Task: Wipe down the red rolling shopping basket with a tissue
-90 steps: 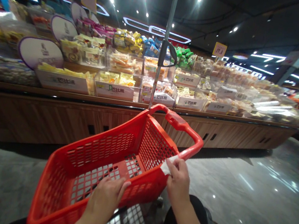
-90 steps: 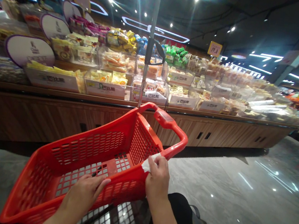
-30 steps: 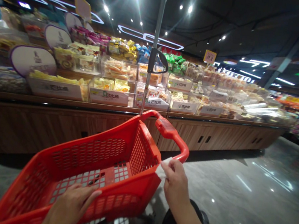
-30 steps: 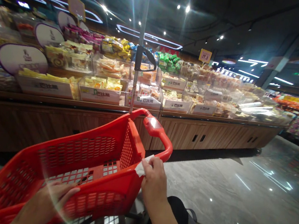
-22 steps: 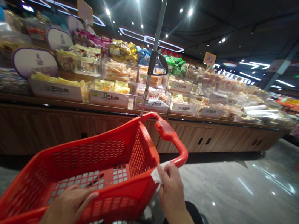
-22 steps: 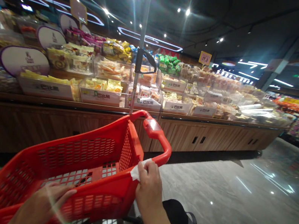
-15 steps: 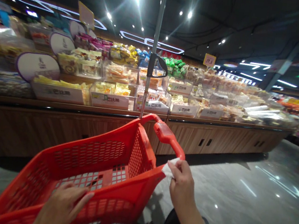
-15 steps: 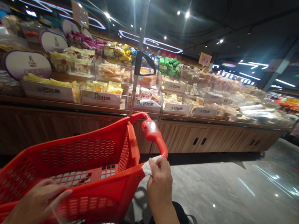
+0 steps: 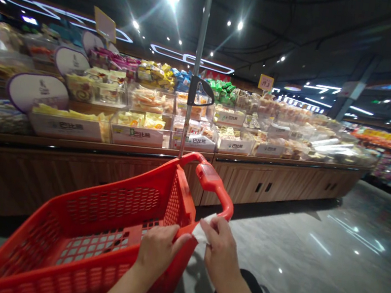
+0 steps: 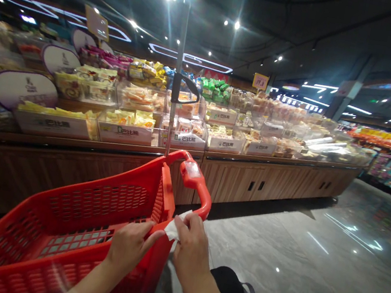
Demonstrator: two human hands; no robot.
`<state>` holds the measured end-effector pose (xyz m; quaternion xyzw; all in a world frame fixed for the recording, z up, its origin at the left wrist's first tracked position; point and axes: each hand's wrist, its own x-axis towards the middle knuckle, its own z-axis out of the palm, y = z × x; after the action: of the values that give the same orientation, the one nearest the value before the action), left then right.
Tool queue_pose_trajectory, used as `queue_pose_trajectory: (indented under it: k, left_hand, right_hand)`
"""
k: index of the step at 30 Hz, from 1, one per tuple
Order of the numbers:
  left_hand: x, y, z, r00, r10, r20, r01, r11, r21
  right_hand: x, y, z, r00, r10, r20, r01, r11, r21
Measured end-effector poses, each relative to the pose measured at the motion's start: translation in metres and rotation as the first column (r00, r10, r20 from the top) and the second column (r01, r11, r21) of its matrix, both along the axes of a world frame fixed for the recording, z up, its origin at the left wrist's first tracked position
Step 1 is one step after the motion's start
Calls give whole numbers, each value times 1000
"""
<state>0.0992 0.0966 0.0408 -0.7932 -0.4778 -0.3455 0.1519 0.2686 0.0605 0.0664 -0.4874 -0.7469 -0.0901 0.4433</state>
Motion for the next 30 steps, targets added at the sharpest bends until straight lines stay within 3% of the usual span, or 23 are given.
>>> queue_pose_trajectory:
  k: [3,8,14,21,27,30]
  left_hand:
    - [-6,0,-4,1000,10,20,-10,1000,3]
    - [-7,-2,-3,999,10,45,-10,1000,1]
    - [-17,-4,-1,998,-21,64,21,1000,-2]
    - [-33,-6,-2,996,-56,65,56,998,10]
    - [-44,-11,-2,994,-84,69,85,996,-8]
    - [-48,-13,0,992,-105,69,107,994,-24]
  right_hand:
    - [15,3,8,997,-46,-55,45,999,-5]
    - [31,7,16,961,-254,-107,255,967,0]
    - [7,-9,7,997,-35,63,34,999,8]
    - [20,-6,22,985,-167,-53,167,986,-8]
    - [3,-24,15,999,34,23,-33,999,-32]
    - [10,-22,18,999,51,-16,-51,998,-20]
